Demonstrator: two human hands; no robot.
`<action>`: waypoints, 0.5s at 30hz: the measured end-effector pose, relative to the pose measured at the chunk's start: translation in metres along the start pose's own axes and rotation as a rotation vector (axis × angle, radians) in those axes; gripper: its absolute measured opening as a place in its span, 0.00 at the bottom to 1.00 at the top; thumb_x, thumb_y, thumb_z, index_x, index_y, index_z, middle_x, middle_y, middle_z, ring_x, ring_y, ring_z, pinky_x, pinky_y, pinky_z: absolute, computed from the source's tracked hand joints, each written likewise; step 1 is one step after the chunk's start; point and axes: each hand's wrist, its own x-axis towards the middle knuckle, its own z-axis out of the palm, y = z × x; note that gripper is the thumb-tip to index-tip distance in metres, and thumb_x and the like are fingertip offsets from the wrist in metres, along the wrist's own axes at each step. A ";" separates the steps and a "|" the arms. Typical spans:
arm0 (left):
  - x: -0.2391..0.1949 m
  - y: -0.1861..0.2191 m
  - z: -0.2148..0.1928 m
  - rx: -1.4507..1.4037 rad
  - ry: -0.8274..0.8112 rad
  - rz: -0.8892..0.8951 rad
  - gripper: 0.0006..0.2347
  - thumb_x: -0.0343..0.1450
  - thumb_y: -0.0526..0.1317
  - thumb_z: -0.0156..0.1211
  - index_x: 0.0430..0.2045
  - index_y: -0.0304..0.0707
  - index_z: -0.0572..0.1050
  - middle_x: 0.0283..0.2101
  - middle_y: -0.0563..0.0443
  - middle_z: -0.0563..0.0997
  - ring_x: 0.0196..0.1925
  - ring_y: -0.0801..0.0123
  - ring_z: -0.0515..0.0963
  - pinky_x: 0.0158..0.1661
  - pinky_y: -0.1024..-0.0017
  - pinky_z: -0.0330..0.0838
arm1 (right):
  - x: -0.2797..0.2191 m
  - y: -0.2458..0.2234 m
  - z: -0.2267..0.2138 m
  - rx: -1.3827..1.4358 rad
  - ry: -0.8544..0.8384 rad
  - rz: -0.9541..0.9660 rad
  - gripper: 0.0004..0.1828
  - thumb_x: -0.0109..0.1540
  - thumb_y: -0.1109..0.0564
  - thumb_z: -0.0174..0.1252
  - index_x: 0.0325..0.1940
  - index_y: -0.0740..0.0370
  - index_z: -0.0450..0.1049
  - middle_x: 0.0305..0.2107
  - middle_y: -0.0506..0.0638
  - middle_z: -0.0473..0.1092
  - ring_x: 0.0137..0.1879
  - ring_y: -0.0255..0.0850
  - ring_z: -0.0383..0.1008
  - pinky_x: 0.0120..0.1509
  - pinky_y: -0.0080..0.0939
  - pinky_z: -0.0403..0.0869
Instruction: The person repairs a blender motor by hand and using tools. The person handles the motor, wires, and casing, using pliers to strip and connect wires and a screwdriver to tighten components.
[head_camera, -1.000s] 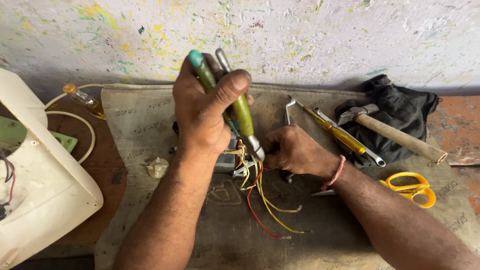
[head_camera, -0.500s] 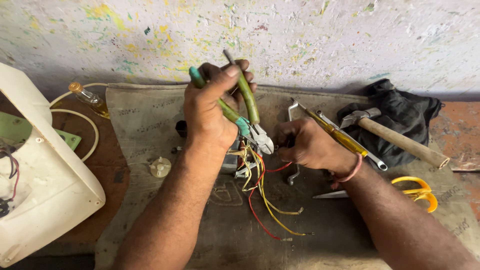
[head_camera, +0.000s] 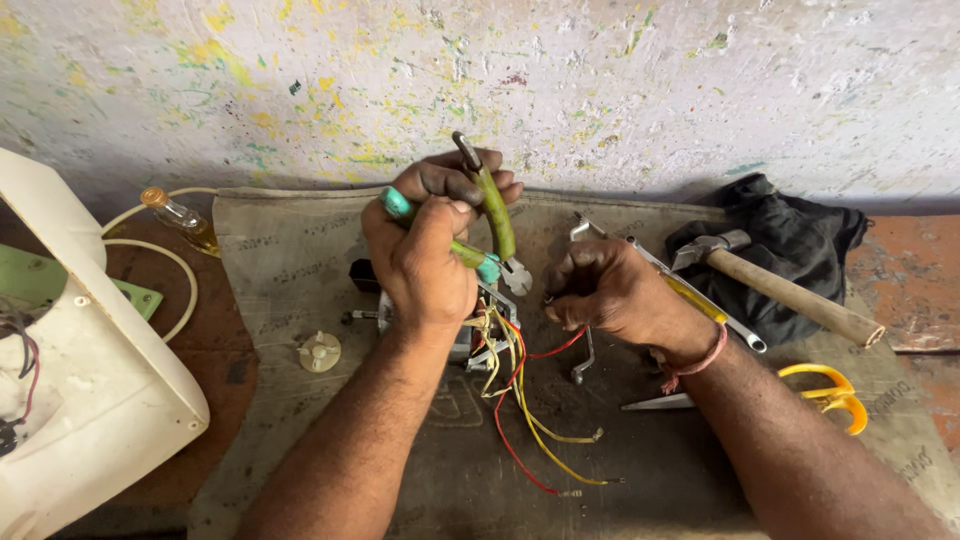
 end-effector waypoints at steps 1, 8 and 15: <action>0.000 -0.002 0.000 -0.004 0.010 -0.010 0.08 0.66 0.27 0.47 0.30 0.19 0.75 0.45 0.28 0.81 0.47 0.47 0.84 0.53 0.45 0.83 | -0.001 0.000 0.001 -0.001 0.015 0.015 0.07 0.54 0.69 0.69 0.32 0.66 0.77 0.23 0.46 0.75 0.29 0.31 0.73 0.32 0.33 0.72; -0.008 -0.001 0.010 0.079 -0.064 0.022 0.15 0.68 0.27 0.46 0.46 0.17 0.75 0.53 0.32 0.79 0.58 0.48 0.81 0.63 0.48 0.77 | -0.005 -0.002 0.007 0.072 0.091 -0.041 0.07 0.54 0.70 0.67 0.34 0.67 0.78 0.24 0.45 0.74 0.30 0.31 0.73 0.33 0.33 0.72; -0.021 -0.007 0.020 0.109 -0.139 0.189 0.13 0.73 0.26 0.47 0.51 0.22 0.72 0.59 0.37 0.75 0.62 0.52 0.80 0.68 0.49 0.75 | -0.005 -0.007 0.013 -0.083 0.222 -0.073 0.05 0.55 0.69 0.67 0.34 0.67 0.80 0.25 0.43 0.75 0.32 0.28 0.70 0.34 0.32 0.71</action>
